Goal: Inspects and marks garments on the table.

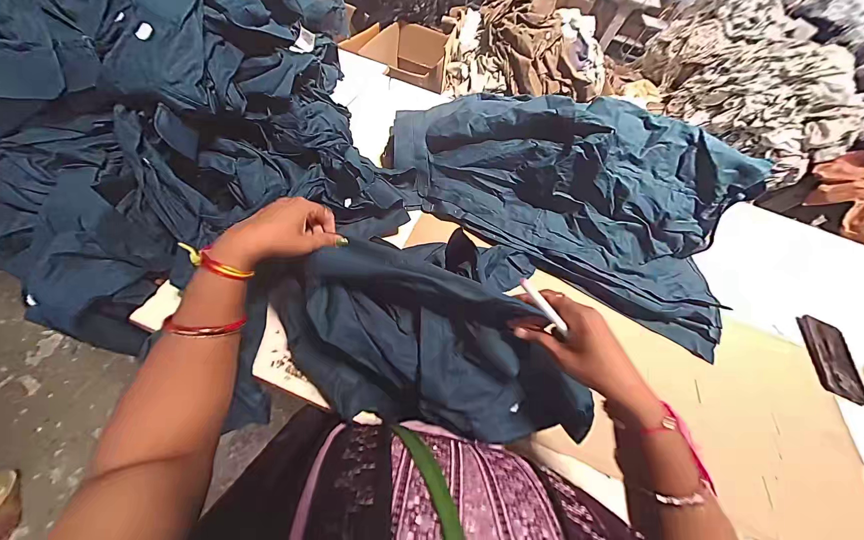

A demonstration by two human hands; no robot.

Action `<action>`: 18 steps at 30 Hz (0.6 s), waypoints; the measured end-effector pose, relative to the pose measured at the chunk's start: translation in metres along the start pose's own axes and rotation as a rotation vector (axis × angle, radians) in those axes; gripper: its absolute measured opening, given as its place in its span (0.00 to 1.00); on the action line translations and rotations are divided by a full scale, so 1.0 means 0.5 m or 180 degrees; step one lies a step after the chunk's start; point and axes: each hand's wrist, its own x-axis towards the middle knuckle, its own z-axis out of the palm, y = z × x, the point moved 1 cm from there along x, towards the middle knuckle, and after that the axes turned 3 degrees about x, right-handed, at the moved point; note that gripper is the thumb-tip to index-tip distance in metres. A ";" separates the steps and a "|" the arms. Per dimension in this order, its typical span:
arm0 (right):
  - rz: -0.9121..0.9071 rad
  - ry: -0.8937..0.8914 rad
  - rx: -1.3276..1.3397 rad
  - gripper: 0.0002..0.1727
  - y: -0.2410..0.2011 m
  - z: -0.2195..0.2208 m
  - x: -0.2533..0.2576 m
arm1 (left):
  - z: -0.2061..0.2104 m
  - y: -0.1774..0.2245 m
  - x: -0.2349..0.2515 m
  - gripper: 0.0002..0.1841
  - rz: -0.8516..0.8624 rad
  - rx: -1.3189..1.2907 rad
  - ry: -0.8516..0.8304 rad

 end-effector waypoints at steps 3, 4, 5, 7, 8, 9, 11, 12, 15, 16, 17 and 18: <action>0.0512 0.0286 -0.0517 0.16 -0.002 0.062 0.022 | 0.048 0.093 -0.006 0.14 -0.0849 0.0449 0.1373; 0.0524 0.0475 -0.0687 0.15 -0.009 0.067 0.027 | 0.066 0.149 -0.014 0.16 -0.0632 0.0197 0.1714; 0.0508 0.0678 -0.0847 0.15 -0.019 0.068 0.027 | 0.090 0.213 -0.026 0.16 -0.0324 -0.0211 0.1820; 0.0489 0.1141 -0.1262 0.13 -0.041 0.072 0.015 | 0.164 0.331 -0.045 0.18 0.0373 -0.0831 0.1603; 0.0473 0.1383 -0.1529 0.12 -0.050 0.072 0.011 | 0.203 0.368 -0.043 0.19 0.0597 -0.0794 0.1472; 0.0453 0.1605 -0.1777 0.11 -0.056 0.070 0.007 | 0.242 0.387 -0.031 0.19 0.0714 -0.0658 0.1457; 0.0309 0.1941 -0.2018 0.11 -0.065 0.065 -0.006 | 0.306 0.386 0.011 0.20 0.0698 -0.0482 0.1701; 0.0179 0.2010 -0.2030 0.11 -0.071 0.065 -0.016 | 0.325 0.381 0.034 0.21 0.0645 -0.0522 0.1864; -0.0266 0.1946 -0.1826 0.10 -0.101 0.086 -0.050 | 0.340 0.371 0.090 0.19 0.0648 -0.0957 0.2467; -0.0350 0.1927 -0.1760 0.09 -0.109 0.092 -0.058 | 0.337 0.367 0.106 0.13 0.0671 -0.1085 0.2705; -0.0345 0.1919 -0.1744 0.09 -0.113 0.093 -0.064 | 0.331 0.365 0.120 0.10 0.0678 -0.1183 0.2906; -0.0281 0.1904 -0.1778 0.09 -0.111 0.084 -0.066 | 0.322 0.363 0.130 0.10 0.0722 -0.1250 0.2976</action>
